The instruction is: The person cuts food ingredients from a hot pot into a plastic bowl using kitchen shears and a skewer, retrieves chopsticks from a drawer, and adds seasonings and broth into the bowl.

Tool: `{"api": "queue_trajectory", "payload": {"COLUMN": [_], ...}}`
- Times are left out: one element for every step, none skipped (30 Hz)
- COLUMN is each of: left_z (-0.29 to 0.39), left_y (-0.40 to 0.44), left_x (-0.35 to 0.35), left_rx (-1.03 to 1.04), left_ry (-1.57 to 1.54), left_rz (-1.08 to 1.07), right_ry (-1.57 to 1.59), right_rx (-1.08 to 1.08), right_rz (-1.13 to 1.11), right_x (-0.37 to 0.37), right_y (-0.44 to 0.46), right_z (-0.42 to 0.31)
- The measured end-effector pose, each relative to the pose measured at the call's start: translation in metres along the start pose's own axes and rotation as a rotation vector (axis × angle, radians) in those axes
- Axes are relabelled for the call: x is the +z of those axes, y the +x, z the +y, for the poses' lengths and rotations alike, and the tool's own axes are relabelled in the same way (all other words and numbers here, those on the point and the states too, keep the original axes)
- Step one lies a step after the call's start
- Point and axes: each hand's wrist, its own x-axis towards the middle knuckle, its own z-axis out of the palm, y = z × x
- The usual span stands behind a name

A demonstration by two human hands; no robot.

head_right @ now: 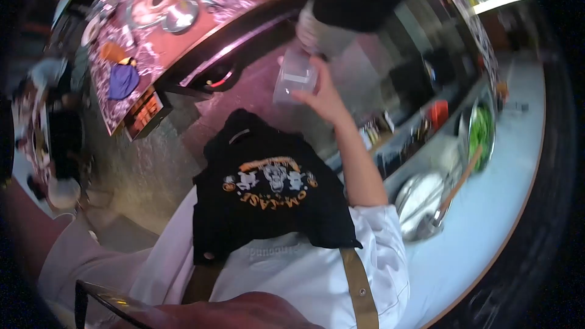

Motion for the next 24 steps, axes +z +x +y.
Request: {"api": "queue_trajectory", "payload": {"left_z": [0.010,0.020,0.026,0.030,0.032,0.030,0.031,0.025,0.007,-0.016,-0.049,-0.083,-0.113,-0.132,-0.143,-0.143,-0.142,-0.144,-0.141,-0.142,-0.148,-0.153,-0.159,-0.168], "left_y": [-0.015,-0.029,-0.043,-0.057,-0.069,-0.082,-0.094,-0.112,-0.132,-0.152,-0.175,-0.200,-0.221,-0.238,-0.250,-0.259,-0.267,-0.287,-0.290,-0.291,-0.291,-0.298,-0.308,-0.315], "left_x": [-0.011,-0.022,-0.034,-0.038,-0.050,-0.059,-0.067,-0.066,-0.059,-0.042,-0.010,0.030,0.080,0.144,0.204,0.249,0.293,0.335,0.340,0.345,0.361,0.374,0.385,0.388], "left_rx": [-0.038,-0.081,-0.125,-0.198,-0.255,-0.316,-0.360,-0.452,-0.553,-0.656,-0.799,-0.956,-1.157,-1.374,-1.564,-1.537,-1.515,-1.411,-1.461,-1.503,-1.527,-1.559,-1.592,-1.626], "left_ry": [0.037,0.075,0.110,0.130,0.165,0.204,0.245,0.260,0.238,0.188,0.084,-0.039,-0.184,-0.335,-0.443,-0.669,-0.889,-0.901,-0.936,-0.964,-0.977,-1.045,-1.104,-1.160], "left_rz": [0.050,0.108,0.169,0.227,0.293,0.381,0.472,0.579,0.694,0.813,0.888,0.941,0.919,0.830,0.671,0.754,0.835,0.777,0.824,0.875,1.035,1.059,1.088,1.120], "right_ry": [0.018,0.041,0.044,0.075,0.106,0.148,0.184,0.211,0.356,0.429,0.512,0.593,0.656,0.719,0.807,0.898,0.836,0.780,0.724,0.605,0.483,0.363,0.097,0.193], "right_rx": [-0.006,-0.002,0.022,0.059,0.089,0.055,0.022,0.002,0.083,0.170,0.265,0.350,0.365,0.397,0.488,0.584,0.597,0.607,0.623,0.677,0.727,0.780,0.713,0.602], "right_rz": [-0.073,-0.156,-0.209,-0.274,-0.333,-0.371,-0.404,-0.433,-0.466,-0.537,-0.583,-0.624,-0.681,-0.727,-0.757,-0.779,-0.773,-0.767,-0.750,-0.706,-0.663,-0.623,-0.309,-0.171], "right_x": [0.019,0.040,0.052,0.073,0.097,0.122,0.140,0.156,0.182,0.201,0.212,0.234,0.255,0.271,0.283,0.292,0.301,0.307,0.311,0.314,0.315,0.320,0.329,0.325], "right_y": [0.009,0.023,0.042,0.058,0.076,0.101,0.123,0.145,0.162,0.182,0.196,0.219,0.238,0.250,0.265,0.276,0.288,0.292,0.296,0.306,0.317,0.319,0.321,0.340], "right_z": [0.010,0.015,0.016,0.022,0.025,0.031,0.039,0.048,0.042,0.039,0.037,0.033,0.031,0.034,0.036,0.040,0.043,0.043,0.047,0.053,0.060,0.050,0.041,0.072]}}
